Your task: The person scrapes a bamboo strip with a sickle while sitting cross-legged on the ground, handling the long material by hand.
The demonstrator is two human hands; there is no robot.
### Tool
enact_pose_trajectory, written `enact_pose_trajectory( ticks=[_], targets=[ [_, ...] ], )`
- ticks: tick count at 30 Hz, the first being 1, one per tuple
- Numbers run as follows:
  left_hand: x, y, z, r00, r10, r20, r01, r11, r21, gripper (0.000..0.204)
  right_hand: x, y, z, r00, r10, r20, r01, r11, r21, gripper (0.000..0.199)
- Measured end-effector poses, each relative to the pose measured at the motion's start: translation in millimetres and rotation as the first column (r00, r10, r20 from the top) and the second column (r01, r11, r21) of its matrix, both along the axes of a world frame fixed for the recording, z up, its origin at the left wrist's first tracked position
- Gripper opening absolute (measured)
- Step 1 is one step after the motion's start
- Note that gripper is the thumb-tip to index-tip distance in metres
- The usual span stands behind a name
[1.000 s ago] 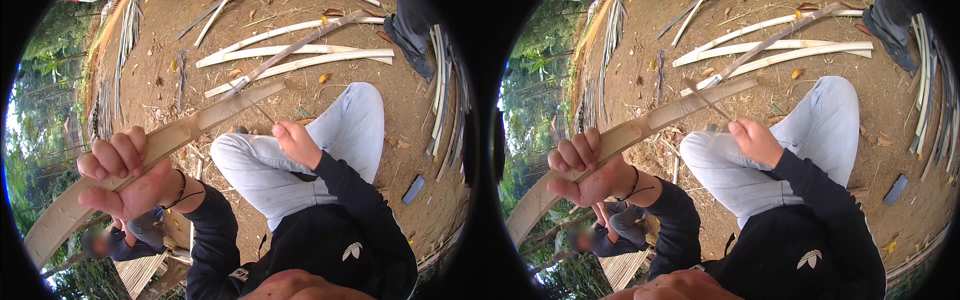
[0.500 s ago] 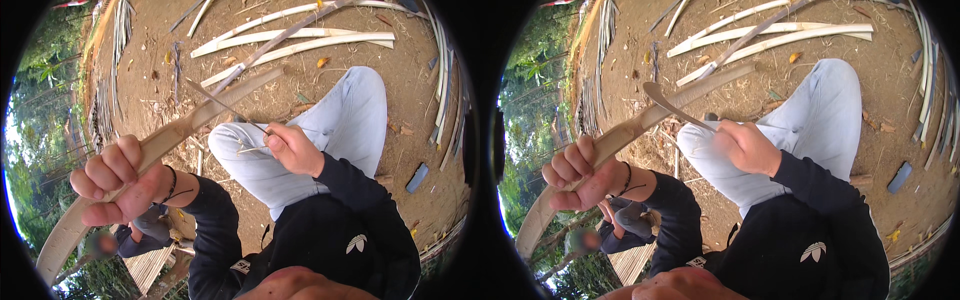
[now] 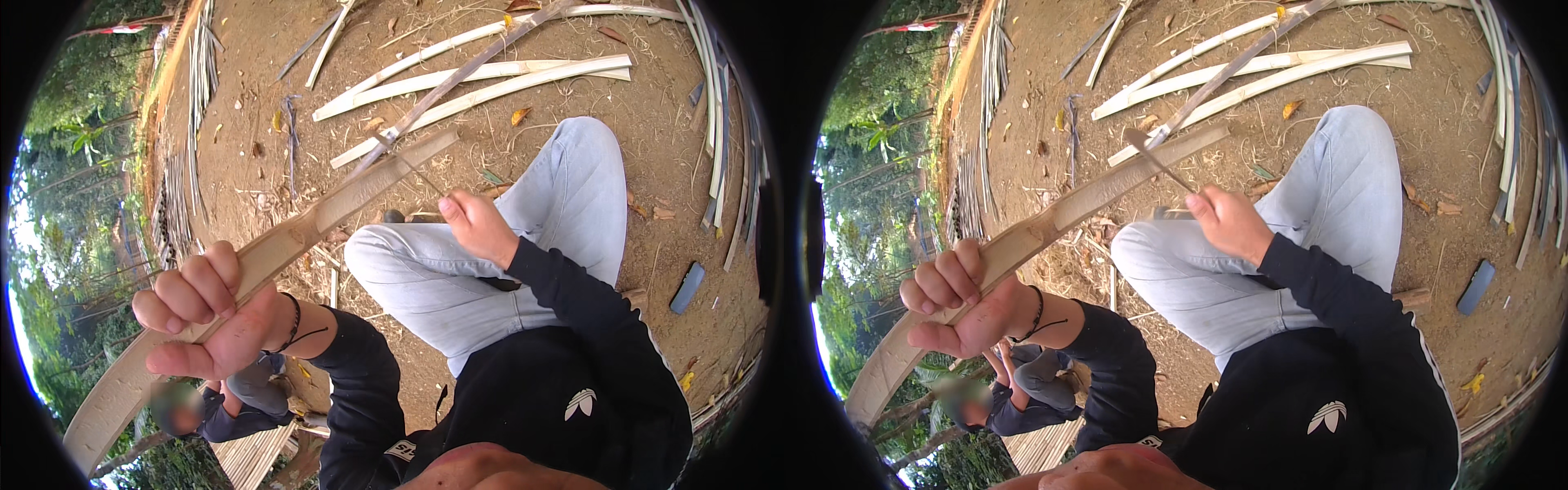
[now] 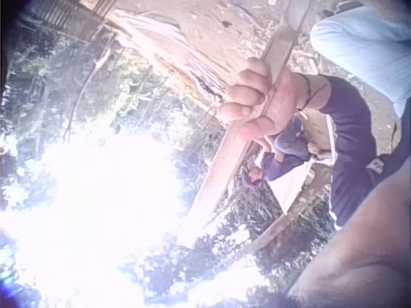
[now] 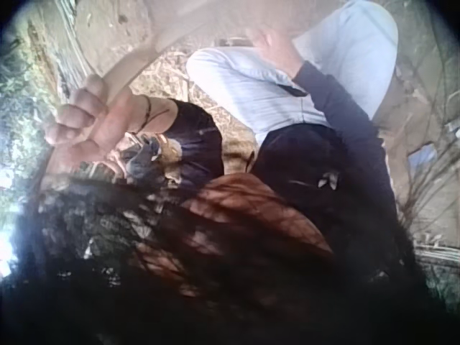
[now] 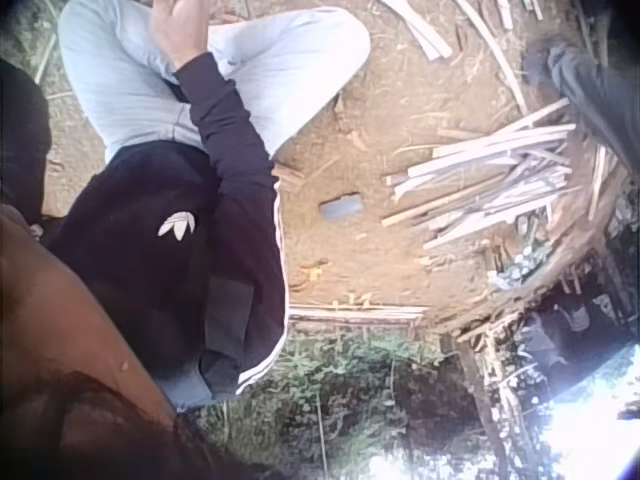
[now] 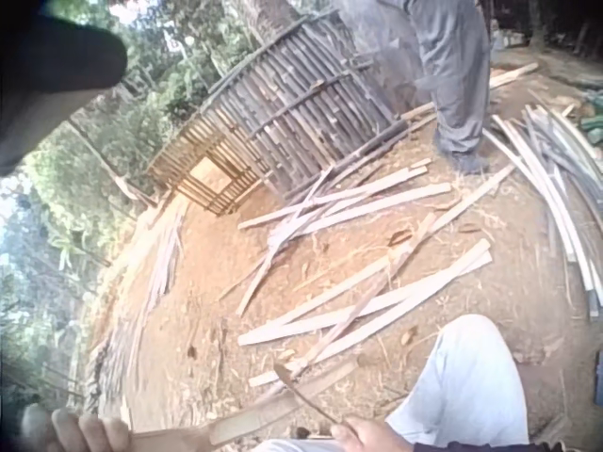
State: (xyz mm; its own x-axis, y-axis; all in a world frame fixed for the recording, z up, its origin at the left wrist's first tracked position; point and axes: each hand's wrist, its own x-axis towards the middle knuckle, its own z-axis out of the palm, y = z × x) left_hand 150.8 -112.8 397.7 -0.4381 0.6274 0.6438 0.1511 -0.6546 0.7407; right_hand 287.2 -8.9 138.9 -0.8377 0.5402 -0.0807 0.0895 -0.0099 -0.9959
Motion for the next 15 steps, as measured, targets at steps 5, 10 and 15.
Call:
enact_pose_trajectory(
  ticks=[5,10,15],
  targets=[
    [0,10,-5,0.999,0.029,0.022,-0.030,0.999,0.021,0.036,0,1,-29,0.999,-0.014,0.043,0.011,0.998,0.065,0.050],
    [-2,-6,-4,0.984,0.178,0.019,-0.178,0.984,0.015,0.035,-8,-6,-40,0.994,0.016,0.106,-0.015,1.000,-0.007,0.055],
    [-14,1,-3,0.983,0.181,0.041,-0.183,0.982,0.039,0.035,-21,-1,-49,0.986,0.033,0.160,-0.038,0.999,0.028,0.056]
  ],
)
